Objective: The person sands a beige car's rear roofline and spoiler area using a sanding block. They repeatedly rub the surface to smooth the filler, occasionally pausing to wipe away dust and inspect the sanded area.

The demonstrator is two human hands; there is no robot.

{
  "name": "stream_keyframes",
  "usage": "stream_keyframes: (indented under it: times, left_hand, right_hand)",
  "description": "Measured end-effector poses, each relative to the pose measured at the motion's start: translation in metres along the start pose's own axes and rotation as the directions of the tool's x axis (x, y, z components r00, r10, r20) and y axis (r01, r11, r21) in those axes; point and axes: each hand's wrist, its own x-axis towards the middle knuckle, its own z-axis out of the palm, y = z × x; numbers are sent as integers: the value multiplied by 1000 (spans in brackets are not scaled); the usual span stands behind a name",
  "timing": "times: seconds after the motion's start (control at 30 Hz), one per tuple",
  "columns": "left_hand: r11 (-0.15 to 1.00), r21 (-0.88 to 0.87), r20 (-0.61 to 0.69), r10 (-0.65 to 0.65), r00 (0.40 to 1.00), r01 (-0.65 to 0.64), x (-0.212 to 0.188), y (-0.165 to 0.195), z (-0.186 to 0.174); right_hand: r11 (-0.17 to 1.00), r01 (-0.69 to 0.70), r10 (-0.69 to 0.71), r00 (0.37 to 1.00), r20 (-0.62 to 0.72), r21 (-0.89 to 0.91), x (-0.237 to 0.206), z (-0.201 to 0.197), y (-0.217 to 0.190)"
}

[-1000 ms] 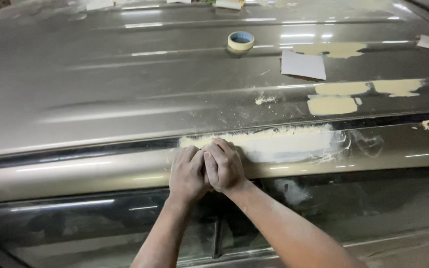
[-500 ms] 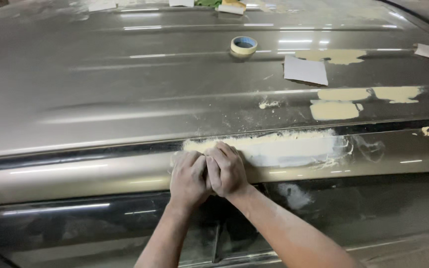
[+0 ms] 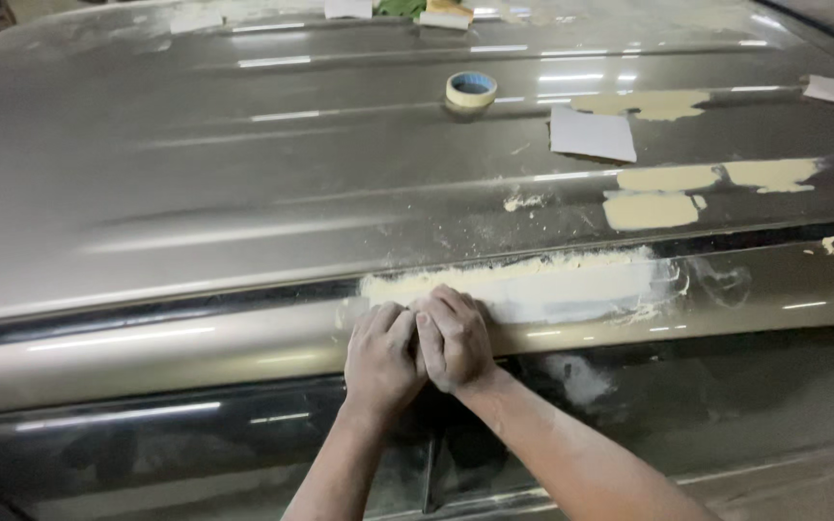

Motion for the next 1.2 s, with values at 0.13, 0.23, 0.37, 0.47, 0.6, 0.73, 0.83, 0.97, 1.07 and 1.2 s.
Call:
stream_keyframes:
  times: [0.13,0.23,0.37,0.47,0.6,0.73,0.83,0.97,1.07,1.2]
  left_hand:
    - [987,-45,-43,152,987,-154,26,-31,13]
    - [995,47,-45,89,995,-87,55,-36,14]
    - [999,-29,26,-38,999,38,40,0,14]
    - [1000,-30,15,-2,1000,2,6,29,20]
    - [996,-73,17,61,998,-59,33,21,41]
    - [998,-45,40,-30,999,31,75,18,54]
    - [997,-74,-1,12,1000,-12,54,40,56]
    - [995,-96,63,24,998,-18,20,56,66]
    - [993,-113,50,45,998,-39,49,44,83]
    - [997,-72,72,-20,997,25,92,41,94]
  right_hand:
    - [968,235,-220,963,-158,86,25,18,29]
    - [980,-198,196,978,73,34,46,23,45]
    - [998,-59,59,998,1,39,25,-1,32]
    - [997,-80,80,997,8,-11,-9,-27,19]
    - [993,-120,120,993,19,-23,3,-36,40]
    - [986,-160,160,987,3,52,40,-37,66]
    - [995,-68,67,997,-25,-69,23,-50,59]
    - [993,-81,80,997,-9,-86,-15,-70,53]
    - [999,-51,51,997,-61,10,7,-68,76]
    - [989,-144,144,990,-2,-19,39,-73,97]
